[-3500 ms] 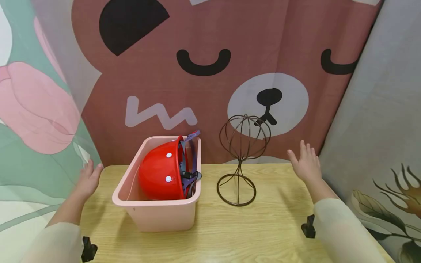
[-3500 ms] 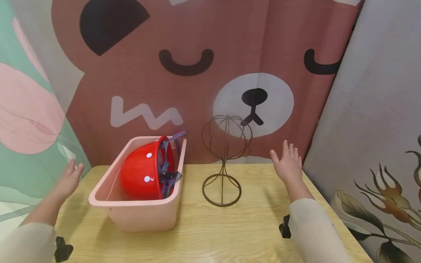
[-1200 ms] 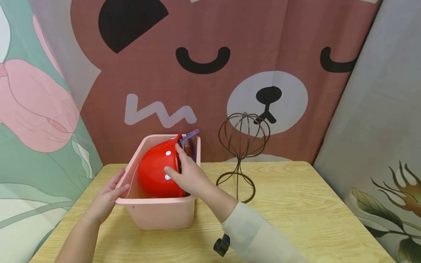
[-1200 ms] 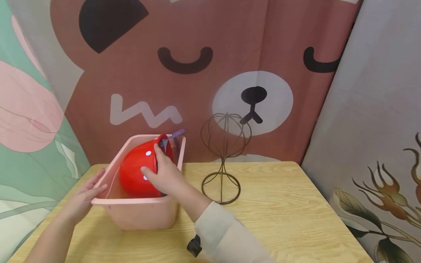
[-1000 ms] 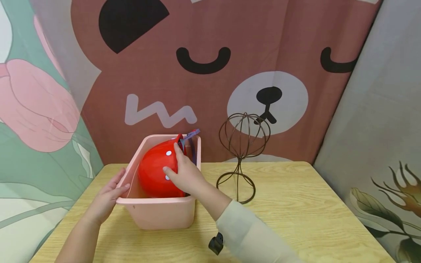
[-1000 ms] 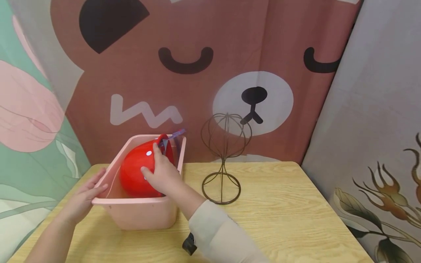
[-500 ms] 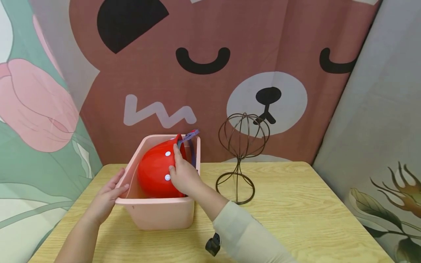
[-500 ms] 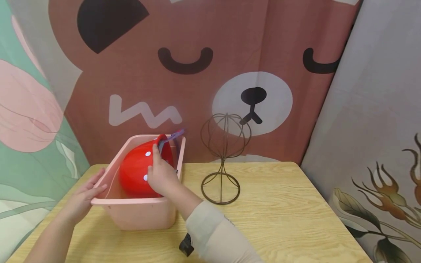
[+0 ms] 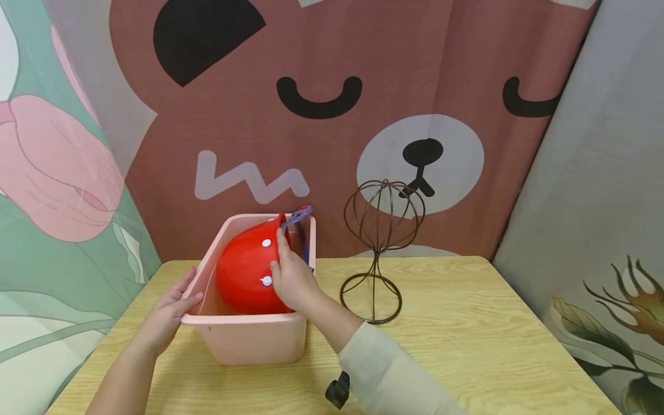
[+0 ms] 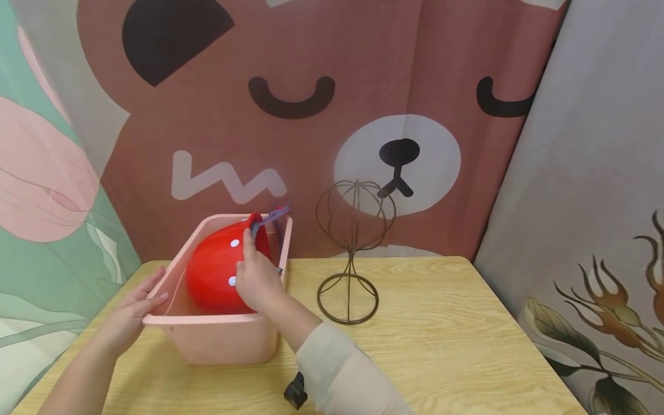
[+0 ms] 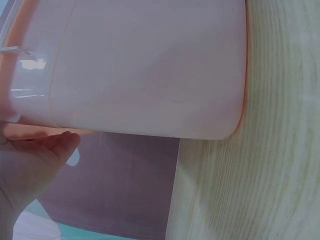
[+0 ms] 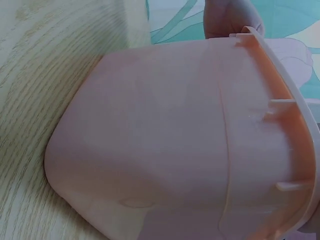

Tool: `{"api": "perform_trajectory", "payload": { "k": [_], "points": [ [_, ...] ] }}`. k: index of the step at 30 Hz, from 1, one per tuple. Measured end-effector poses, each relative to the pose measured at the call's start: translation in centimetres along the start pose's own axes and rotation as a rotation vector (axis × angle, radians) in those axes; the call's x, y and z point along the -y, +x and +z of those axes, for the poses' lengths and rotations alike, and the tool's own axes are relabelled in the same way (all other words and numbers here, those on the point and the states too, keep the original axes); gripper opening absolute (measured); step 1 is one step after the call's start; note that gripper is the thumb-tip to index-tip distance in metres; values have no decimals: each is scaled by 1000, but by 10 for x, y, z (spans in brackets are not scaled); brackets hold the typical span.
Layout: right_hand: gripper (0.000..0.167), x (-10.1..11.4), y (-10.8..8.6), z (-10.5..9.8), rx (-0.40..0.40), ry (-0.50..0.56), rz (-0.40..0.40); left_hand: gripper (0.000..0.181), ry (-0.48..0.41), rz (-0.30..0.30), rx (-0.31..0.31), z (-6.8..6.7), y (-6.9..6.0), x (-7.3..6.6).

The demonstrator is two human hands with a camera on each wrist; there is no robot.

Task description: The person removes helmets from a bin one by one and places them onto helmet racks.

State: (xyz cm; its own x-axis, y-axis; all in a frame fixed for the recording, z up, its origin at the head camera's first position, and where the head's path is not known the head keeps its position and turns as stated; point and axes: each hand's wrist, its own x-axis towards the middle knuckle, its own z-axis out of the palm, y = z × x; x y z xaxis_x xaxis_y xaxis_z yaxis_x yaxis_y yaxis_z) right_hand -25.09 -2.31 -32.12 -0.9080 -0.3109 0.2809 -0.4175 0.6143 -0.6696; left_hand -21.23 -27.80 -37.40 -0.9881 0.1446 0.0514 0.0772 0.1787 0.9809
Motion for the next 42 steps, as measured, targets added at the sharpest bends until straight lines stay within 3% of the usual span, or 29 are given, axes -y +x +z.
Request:
{"api": "perform_trajectory", "payload": {
  "k": [9,18,23,28,35,42],
  "points": [
    [67,-5,-3,-18,-64,201,-31,73,-13,-8,3,2,2,2],
    [73,5,-8,-45,-126,443,-92,73,-39,-2,29,3,5,1],
    [72,7,-11,-58,-167,532,-165,74,-9,-30,27,4,5,-1],
    [71,4,-13,-74,-216,626,-240,74,-10,-20,21,5,6,2],
    [71,1,-18,-95,-278,690,-292,72,-44,37,-1,-3,3,13],
    [72,-7,-27,-117,-375,710,-265,73,-69,79,12,-4,4,15]
  ]
}}
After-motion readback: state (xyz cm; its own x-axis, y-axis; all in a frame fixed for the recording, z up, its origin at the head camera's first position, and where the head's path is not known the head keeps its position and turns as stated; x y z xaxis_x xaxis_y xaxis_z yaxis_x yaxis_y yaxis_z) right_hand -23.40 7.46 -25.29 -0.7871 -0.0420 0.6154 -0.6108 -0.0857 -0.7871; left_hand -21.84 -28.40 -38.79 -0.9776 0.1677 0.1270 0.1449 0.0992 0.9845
